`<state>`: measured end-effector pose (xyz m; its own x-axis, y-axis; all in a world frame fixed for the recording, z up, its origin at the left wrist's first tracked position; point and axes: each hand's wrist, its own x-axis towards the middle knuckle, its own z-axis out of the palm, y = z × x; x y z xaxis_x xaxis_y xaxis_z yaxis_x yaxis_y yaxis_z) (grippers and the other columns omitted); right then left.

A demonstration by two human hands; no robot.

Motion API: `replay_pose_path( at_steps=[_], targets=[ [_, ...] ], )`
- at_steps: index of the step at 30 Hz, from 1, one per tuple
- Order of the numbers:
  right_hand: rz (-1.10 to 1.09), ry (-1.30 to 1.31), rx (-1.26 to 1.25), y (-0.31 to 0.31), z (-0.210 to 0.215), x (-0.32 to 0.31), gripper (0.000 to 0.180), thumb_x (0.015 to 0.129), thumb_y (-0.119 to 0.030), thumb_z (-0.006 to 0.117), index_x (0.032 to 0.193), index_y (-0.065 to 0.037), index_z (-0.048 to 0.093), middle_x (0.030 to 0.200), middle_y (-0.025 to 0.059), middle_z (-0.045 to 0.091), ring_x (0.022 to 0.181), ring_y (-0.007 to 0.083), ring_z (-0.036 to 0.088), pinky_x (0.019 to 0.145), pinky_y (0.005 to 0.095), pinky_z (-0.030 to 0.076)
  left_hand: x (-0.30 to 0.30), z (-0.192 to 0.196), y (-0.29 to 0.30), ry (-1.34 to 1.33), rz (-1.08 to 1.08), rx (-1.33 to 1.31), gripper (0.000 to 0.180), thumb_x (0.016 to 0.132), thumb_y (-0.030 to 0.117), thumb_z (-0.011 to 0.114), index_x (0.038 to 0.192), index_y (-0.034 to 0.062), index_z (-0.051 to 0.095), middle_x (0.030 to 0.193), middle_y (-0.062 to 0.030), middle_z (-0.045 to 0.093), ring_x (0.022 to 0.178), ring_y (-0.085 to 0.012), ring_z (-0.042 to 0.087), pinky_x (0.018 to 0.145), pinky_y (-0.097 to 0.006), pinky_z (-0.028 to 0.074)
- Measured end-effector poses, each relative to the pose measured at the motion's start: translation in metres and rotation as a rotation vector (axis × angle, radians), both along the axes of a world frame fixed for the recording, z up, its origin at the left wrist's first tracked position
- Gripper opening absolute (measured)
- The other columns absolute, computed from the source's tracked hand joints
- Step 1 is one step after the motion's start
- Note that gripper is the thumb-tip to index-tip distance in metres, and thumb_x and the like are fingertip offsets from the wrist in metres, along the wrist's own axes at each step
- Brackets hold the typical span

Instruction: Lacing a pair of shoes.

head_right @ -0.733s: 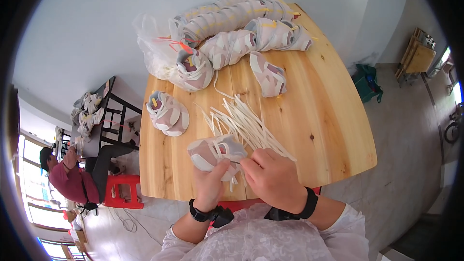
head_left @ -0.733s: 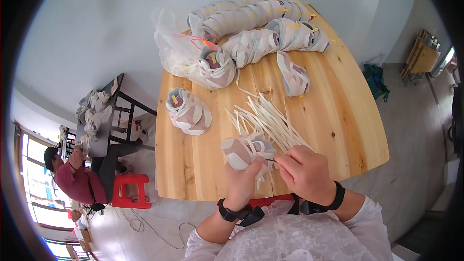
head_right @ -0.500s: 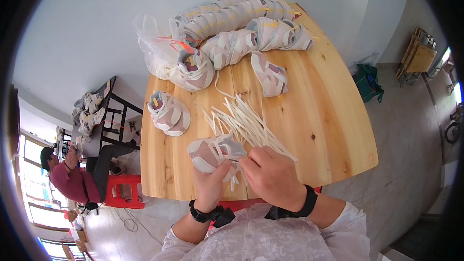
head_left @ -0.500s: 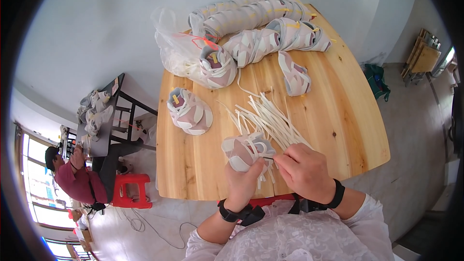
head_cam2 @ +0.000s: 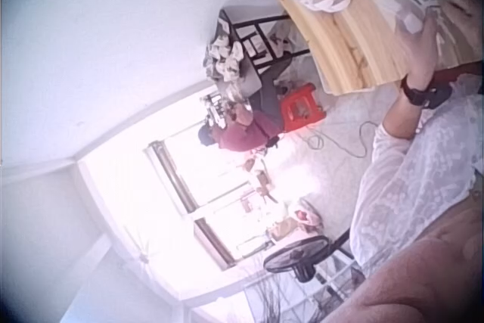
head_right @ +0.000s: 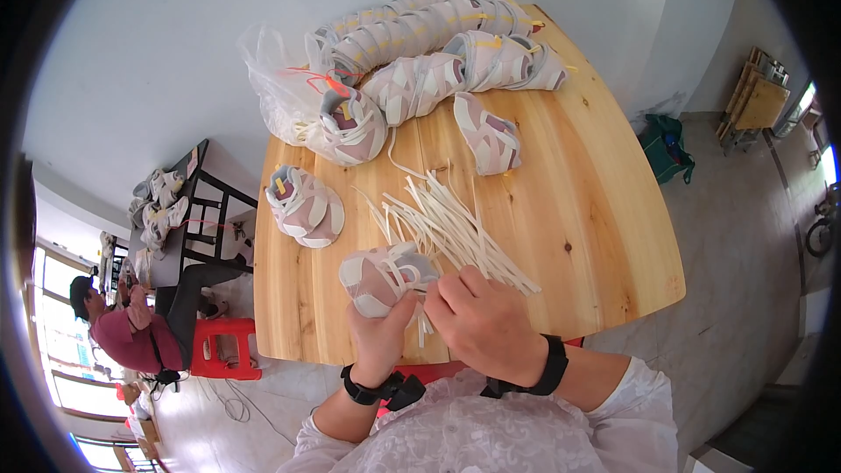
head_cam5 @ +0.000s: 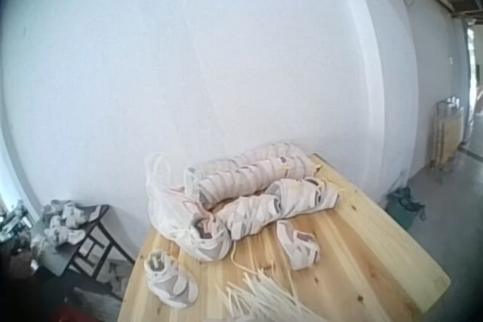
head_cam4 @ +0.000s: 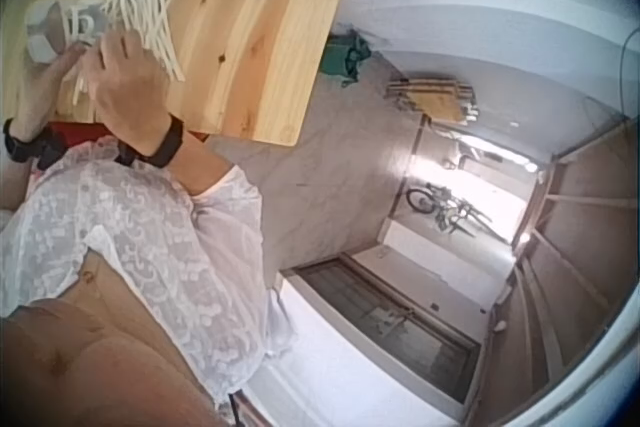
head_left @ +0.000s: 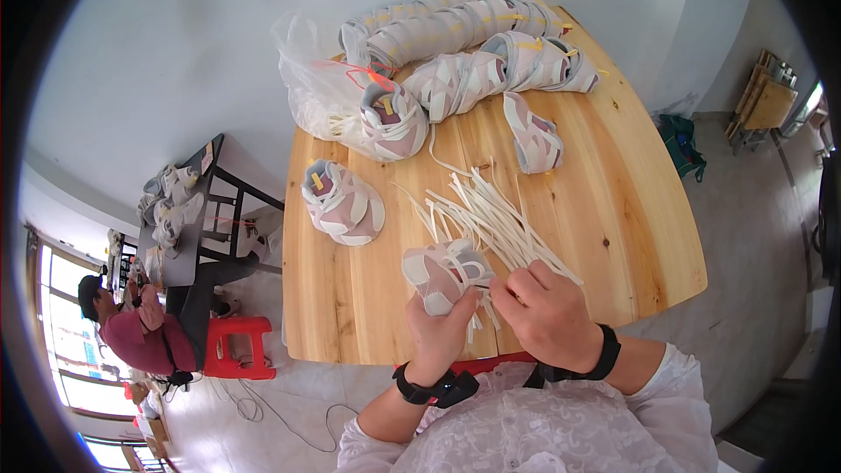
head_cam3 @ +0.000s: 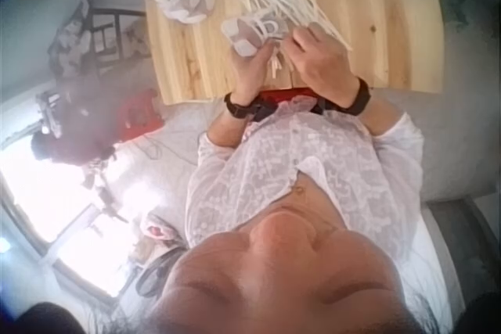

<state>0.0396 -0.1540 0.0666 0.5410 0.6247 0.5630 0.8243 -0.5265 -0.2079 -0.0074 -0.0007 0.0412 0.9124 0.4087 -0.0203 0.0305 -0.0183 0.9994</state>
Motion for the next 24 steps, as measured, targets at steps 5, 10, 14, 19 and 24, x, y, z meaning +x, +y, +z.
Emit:
replay_pose_path(
  at_steps=[5, 10, 14, 19, 24],
  targets=[
    [-0.014, 0.103, 0.040, 0.002, -0.001, -0.002, 0.020, 0.068, -0.004, 0.062, 0.088, 0.000, 0.064, 0.075, 0.0047, 0.047, 0.070, 0.0195, 0.051, 0.054, 0.0293, 0.043, -0.001, -0.004, -0.004, 0.025, 0.047, 0.113, 0.019, 0.079, 0.004, 0.068, 0.096, -0.0018, 0.063, 0.081, -0.0023, 0.065, 0.072, -0.0089, 0.059, 0.062, -0.025, 0.047],
    [-0.001, 0.109, 0.054, 0.004, -0.008, -0.005, 0.015, 0.072, -0.007, 0.059, 0.086, -0.001, 0.058, 0.079, 0.0068, 0.048, 0.075, 0.0227, 0.052, 0.061, 0.0318, 0.046, 0.000, -0.003, -0.010, -0.012, 0.014, 0.099, 0.017, 0.080, 0.000, 0.066, 0.096, -0.0025, 0.063, 0.078, -0.0020, 0.064, 0.069, -0.0079, 0.057, 0.057, -0.025, 0.046],
    [-0.031, 0.371, 0.235, 0.004, -0.013, -0.001, 0.013, 0.073, -0.002, 0.061, 0.086, -0.001, 0.061, 0.077, 0.0101, 0.048, 0.070, 0.0252, 0.052, 0.059, 0.0342, 0.044, 0.000, -0.012, -0.010, -0.139, 0.009, 0.139, 0.016, 0.081, -0.004, 0.065, 0.097, -0.0018, 0.062, 0.082, -0.0027, 0.064, 0.071, -0.0081, 0.057, 0.059, -0.025, 0.046],
    [-0.015, 0.316, 0.220, 0.009, -0.011, -0.009, 0.014, 0.075, 0.003, 0.059, 0.088, -0.001, 0.061, 0.078, 0.0120, 0.050, 0.070, 0.0300, 0.053, 0.061, 0.0371, 0.045, 0.004, -0.022, -0.007, -0.171, 0.005, 0.210, 0.017, 0.082, -0.004, 0.065, 0.099, -0.0014, 0.062, 0.085, -0.0044, 0.065, 0.077, -0.0091, 0.058, 0.065, -0.025, 0.047],
    [-0.051, 0.384, 0.276, 0.015, -0.019, -0.007, 0.016, 0.074, 0.005, 0.059, 0.089, 0.000, 0.061, 0.079, 0.0115, 0.050, 0.071, 0.0294, 0.053, 0.062, 0.0367, 0.045, 0.007, -0.021, -0.011, -0.132, 0.065, 0.236, 0.016, 0.080, -0.005, 0.064, 0.096, -0.0014, 0.061, 0.087, -0.0082, 0.065, 0.079, -0.0117, 0.059, 0.068, -0.026, 0.047]
  ],
)
